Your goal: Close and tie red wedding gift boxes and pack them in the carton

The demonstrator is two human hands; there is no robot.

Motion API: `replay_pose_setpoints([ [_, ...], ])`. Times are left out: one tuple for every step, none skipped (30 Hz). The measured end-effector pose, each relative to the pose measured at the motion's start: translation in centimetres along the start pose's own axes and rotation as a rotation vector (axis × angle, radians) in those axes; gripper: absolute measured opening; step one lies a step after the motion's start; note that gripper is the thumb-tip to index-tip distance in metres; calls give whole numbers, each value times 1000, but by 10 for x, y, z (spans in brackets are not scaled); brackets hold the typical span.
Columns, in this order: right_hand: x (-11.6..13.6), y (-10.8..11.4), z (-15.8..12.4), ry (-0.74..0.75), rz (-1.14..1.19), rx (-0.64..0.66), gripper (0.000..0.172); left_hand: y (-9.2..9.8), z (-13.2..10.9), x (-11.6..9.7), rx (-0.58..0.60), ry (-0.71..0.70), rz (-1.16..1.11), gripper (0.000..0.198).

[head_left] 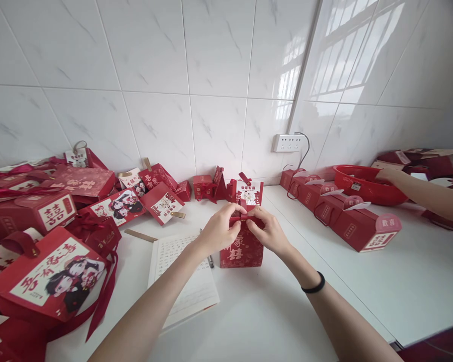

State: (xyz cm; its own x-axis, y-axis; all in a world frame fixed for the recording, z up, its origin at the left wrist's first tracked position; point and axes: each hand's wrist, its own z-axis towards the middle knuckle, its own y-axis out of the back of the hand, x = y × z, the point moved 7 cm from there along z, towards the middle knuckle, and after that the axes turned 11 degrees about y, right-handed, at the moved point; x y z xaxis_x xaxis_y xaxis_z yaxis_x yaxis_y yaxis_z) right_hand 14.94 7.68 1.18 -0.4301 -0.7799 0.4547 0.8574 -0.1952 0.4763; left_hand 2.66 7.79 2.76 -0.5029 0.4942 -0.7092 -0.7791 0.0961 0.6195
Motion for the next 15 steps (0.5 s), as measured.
replay_pose_setpoints([
  [0,0,0,1,0,-1,11,0,0,0,0,3,1,25],
  [0,0,0,1,0,-2,11,0,0,0,0,7,2,25],
  [0,0,0,1,1,-3,11,0,0,0,-1,10,4,26],
  [0,0,0,0,3,-3,12,0,0,0,-2,11,5,26],
  [0,0,0,0,3,-4,12,0,0,0,-4,11,5,25],
  [0,0,0,1,4,-5,12,0,0,0,-7,9,4,25],
  [0,0,0,1,3,-7,12,0,0,-1,-8,7,2,25],
  [0,0,0,1,3,-8,12,0,0,-1,-7,5,-1,24],
  [0,0,0,0,3,-9,12,0,1,0,-7,3,-4,24],
  [0,0,0,-1,6,-8,13,0,1,0,-6,1,-8,24],
  [0,0,0,-4,11,-8,14,0,1,0,-6,1,-11,24],
  [0,0,0,-7,17,-5,14,0,1,1,-4,3,-17,24],
  [0,0,0,-10,22,-3,15,0,1,2,-1,8,-22,24],
  [0,0,0,-12,24,0,16,0,1,3,2,15,-27,24],
  [0,0,0,-14,24,0,16,0,1,3,6,22,-32,24],
])
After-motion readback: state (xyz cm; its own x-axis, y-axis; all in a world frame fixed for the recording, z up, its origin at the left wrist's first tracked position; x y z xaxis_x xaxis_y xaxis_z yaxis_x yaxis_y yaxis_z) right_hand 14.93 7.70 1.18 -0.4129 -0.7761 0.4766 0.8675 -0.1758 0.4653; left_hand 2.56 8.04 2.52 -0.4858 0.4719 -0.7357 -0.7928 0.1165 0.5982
